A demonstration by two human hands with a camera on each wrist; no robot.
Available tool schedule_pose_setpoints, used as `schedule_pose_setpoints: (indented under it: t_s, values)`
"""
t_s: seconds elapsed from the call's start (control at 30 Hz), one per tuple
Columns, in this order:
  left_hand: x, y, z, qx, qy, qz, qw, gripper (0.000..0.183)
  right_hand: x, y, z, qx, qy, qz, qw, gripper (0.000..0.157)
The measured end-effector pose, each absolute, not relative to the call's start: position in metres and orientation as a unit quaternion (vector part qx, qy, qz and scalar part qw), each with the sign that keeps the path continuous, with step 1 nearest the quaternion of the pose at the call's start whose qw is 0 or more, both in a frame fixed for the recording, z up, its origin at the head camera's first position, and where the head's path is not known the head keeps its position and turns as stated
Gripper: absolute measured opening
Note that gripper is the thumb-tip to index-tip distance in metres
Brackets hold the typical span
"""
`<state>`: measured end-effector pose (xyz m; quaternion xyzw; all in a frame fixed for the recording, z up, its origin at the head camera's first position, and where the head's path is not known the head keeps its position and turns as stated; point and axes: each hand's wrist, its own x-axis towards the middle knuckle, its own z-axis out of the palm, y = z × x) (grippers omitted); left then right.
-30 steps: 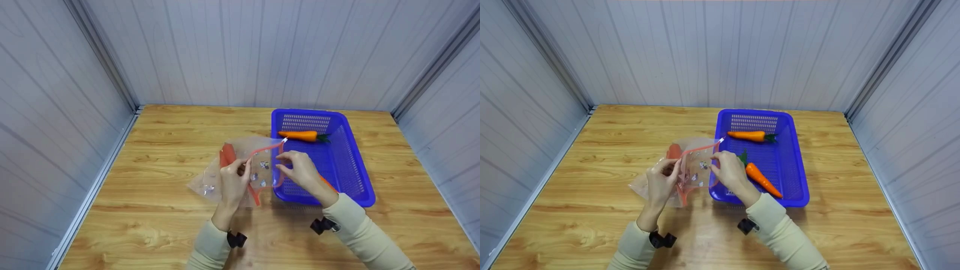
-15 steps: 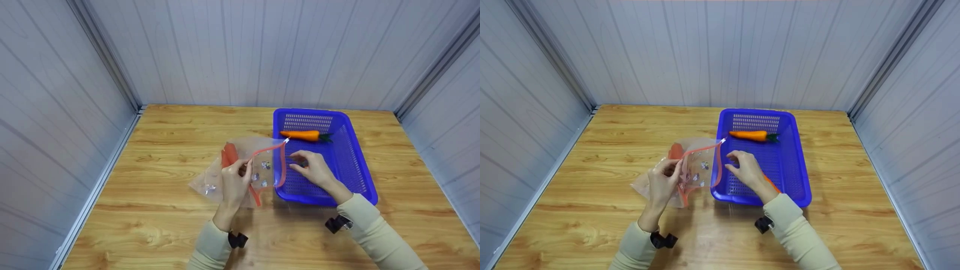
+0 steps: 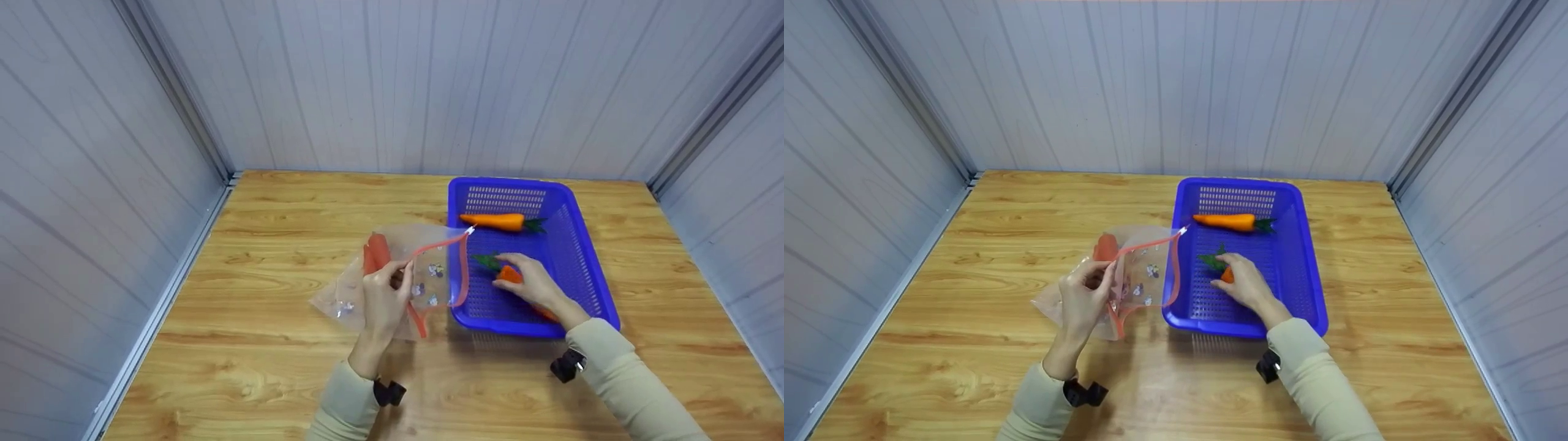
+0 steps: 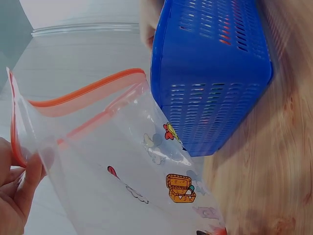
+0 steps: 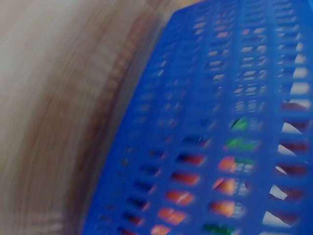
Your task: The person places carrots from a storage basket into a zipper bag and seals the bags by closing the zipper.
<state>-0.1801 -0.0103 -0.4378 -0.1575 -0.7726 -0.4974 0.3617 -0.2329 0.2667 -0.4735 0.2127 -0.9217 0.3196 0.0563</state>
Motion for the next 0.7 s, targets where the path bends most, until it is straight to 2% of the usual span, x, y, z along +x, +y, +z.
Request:
schedule_pose_setpoints:
  t_s: [0.37,0.7]
  values:
    - [-0.179,-0.012,-0.438,-0.153,-0.777,-0.491,0.362,0.011,-0.235,0.290,-0.489,0.210,-0.921,0.328,0.011,0.065]
    - [-0.179,-0.011,-0.438,-0.150,-0.778,-0.498,0.352,0.010,-0.237,0.295,-0.502,0.212,-0.929,0.304,-0.018,0.070]
